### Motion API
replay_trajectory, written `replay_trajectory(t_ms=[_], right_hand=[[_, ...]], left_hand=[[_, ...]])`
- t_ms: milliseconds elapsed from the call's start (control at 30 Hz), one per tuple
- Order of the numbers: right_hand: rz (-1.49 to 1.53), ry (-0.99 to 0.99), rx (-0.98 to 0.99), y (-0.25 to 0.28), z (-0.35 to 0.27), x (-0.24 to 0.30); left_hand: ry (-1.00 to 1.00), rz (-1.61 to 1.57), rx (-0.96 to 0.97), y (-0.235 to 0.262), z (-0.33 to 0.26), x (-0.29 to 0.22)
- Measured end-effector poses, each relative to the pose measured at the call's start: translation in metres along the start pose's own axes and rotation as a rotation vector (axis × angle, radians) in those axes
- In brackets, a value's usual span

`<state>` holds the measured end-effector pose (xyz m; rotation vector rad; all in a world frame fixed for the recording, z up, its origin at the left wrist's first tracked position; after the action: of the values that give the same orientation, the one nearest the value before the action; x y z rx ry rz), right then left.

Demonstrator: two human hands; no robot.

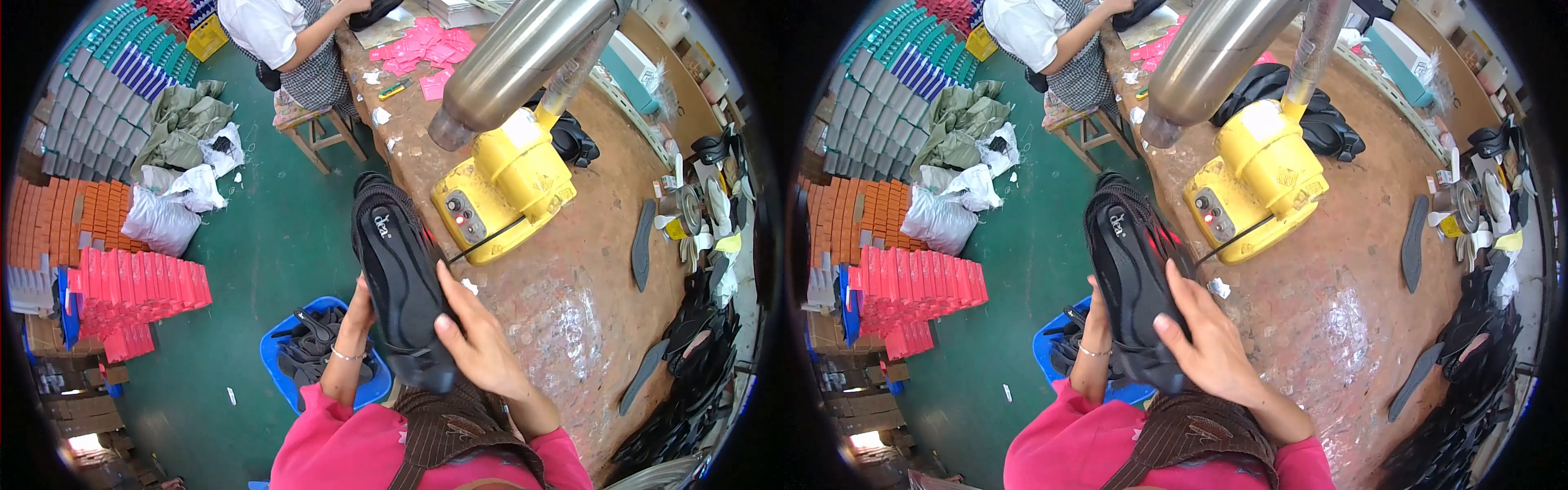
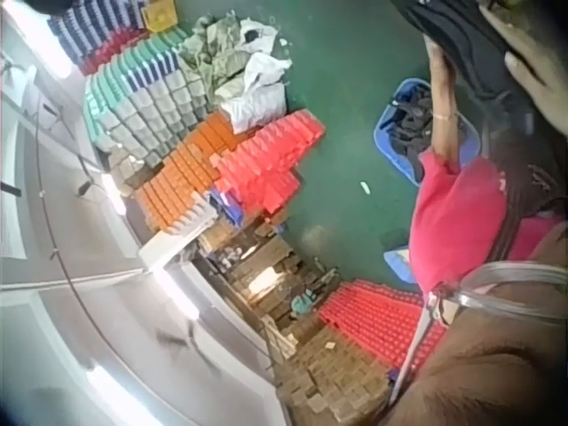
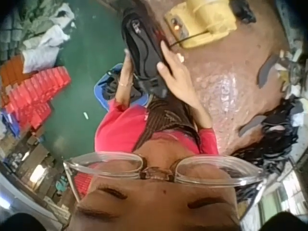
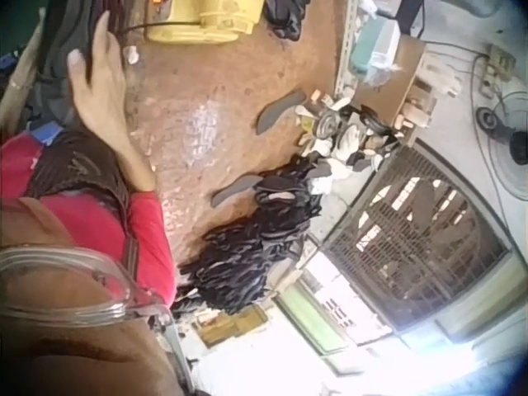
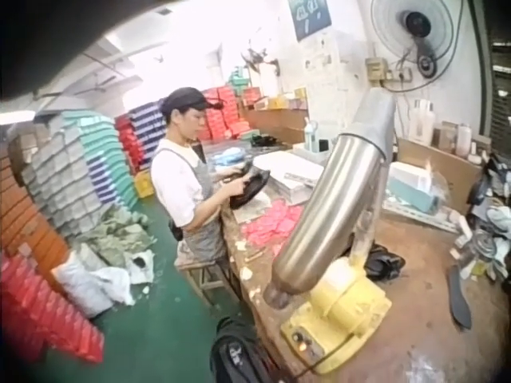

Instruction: Inserting insoles into shoes and organizing them on a workshop bench.

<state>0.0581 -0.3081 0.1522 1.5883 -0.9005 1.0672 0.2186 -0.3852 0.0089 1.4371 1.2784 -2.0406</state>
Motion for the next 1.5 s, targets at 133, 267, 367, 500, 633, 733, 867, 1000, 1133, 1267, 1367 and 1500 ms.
replay_trajectory(t_ms=[133, 267, 367, 500, 633, 733, 867, 1000, 1133, 1267, 1367, 1500], right_hand=[[0.047, 0.088, 0.154, -0.006, -0.025, 0.011], [0.551, 0.084, 0.217, -0.008, -0.050, -0.012], [0.694, -0.052, -0.007, 0.005, -0.079, -0.051], [0.700, -0.244, -0.294, 0.023, -0.124, -0.106], [0.652, -0.376, -0.517, 0.033, -0.163, -0.140], [0.641, -0.409, -0.567, 0.033, -0.169, -0.149], [0.640, -0.399, -0.578, 0.035, -0.168, -0.155], [0.619, -0.384, -0.557, 0.039, -0.163, -0.155], [0.585, -0.362, -0.599, 0.047, -0.165, -0.152], [0.542, -0.354, -0.621, 0.050, -0.168, -0.148], [0.565, -0.363, -0.625, 0.046, -0.179, -0.148], [0.532, -0.362, -0.681, 0.054, -0.190, -0.145]], left_hand=[[0.087, 0.004, 0.068, -0.013, 0.000, 0.003], [0.191, -0.017, 0.151, -0.026, -0.001, 0.012], [0.263, -0.038, 0.211, -0.037, 0.000, 0.020], [0.335, -0.058, 0.273, -0.048, 0.004, 0.025], [0.411, -0.069, 0.336, -0.060, 0.006, 0.022], [0.467, -0.069, 0.376, -0.067, 0.006, 0.017], [0.538, -0.068, 0.426, -0.076, 0.004, 0.008], [0.605, -0.068, 0.465, -0.086, -0.002, -0.003], [0.663, -0.068, 0.511, -0.096, -0.005, -0.014], [0.734, -0.086, 0.576, -0.114, -0.014, -0.020], [0.792, -0.096, 0.644, -0.132, -0.021, -0.023], [0.873, -0.084, 0.767, -0.159, -0.022, -0.027]])
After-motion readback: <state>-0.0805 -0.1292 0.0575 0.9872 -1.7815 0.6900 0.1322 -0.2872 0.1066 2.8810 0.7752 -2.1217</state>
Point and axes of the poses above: each hand's wrist, its own z-axis towards the middle knuckle, its own y-axis out of the back of the hand, x = y × z, the point moved 8 cm from there along z, towards the middle knuckle, and after that the axes turned 12 degrees about x, right-handed, at the moved point
